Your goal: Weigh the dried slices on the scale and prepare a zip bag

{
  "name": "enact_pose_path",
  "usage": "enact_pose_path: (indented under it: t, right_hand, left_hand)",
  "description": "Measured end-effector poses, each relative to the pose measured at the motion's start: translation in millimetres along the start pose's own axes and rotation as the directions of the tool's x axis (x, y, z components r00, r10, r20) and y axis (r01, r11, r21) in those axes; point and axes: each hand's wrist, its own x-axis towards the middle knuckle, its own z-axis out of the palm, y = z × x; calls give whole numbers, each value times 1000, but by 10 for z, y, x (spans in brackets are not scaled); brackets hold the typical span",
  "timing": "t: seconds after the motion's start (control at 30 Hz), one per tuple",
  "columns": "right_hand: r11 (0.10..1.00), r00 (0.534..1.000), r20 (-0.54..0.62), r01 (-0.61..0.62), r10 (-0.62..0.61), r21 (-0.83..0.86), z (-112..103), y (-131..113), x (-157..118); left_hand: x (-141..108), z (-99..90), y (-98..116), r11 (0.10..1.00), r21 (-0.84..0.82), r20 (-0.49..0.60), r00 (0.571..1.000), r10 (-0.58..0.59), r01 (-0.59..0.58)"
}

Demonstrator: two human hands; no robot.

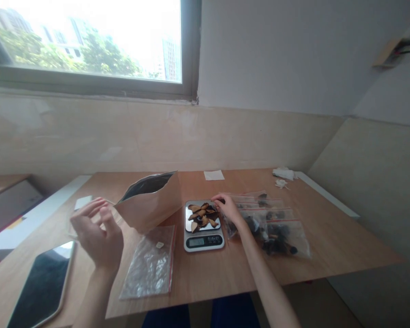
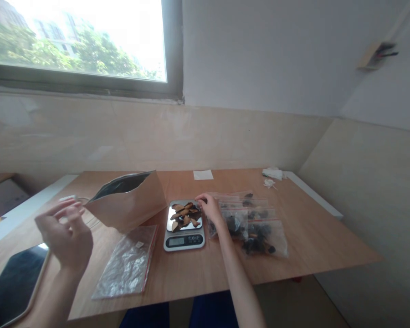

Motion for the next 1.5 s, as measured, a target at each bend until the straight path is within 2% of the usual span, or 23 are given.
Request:
enact_pose_path:
  t: [0.03,0.1,0.2,0.33,0.43,0.57,0.63,0.8,0.97,1.07,1.17,1.3,1.5]
  right_hand:
    - [999,1000,16,14,-13,-37,3,-18,-2]
    - [995,998,53,38,-33,-95,11,-54,-8]
    - [987,993,111,61,-44,-147,17,-86,-4]
    - [977,979,200,78,-37,-200,7,-92,19]
    - [971,977,203,105,-61,-215,-20,-83,13]
    - [974,985,163,96,-62,-203,-97,-42,-24]
    - [977,990,124,85,-62,-194,-144,-7,-35]
    - [983,995,71,77,-66,-165,-213,83,-35]
    - [978,996,76,64,-49,-199,-148,121,-34]
    - [976,993,118,41,-15,-215,-82,106,-33]
    - [981,992,125,37,-14,-188,-40,73,-24]
    - [996,998,44,45,-42,-75,-17,28,6]
    - [983,998,14,-56,54,175,111,-94,73]
  left_hand:
    - [-72,-19,-41,1000,11,-51,999,8,-7]
    - [-213,-42,-131,1000,26,-46,999,-1,2]
    - [-409,-48,-261,999,11,37,998,-44,44]
    - [-692,-16,-369,990,-3,92,986,-137,138]
    - [-927,26,-408,981,-9,204,961,-187,193]
    - [-1119,93,-457,983,2,348,921,-175,186]
    - [-1132,123,-492,976,22,406,891,-206,216]
    - [-1080,158,-582,940,105,540,775,-329,326]
    - [-1080,150,-590,955,136,574,765,-292,262]
    - [-1095,155,-602,954,149,593,748,-297,260]
    - [-1111,167,-632,955,141,595,748,-294,262]
    - [-1117,173,-643,957,132,595,752,-284,257]
    - [-1105,166,-605,956,151,591,752,-292,253]
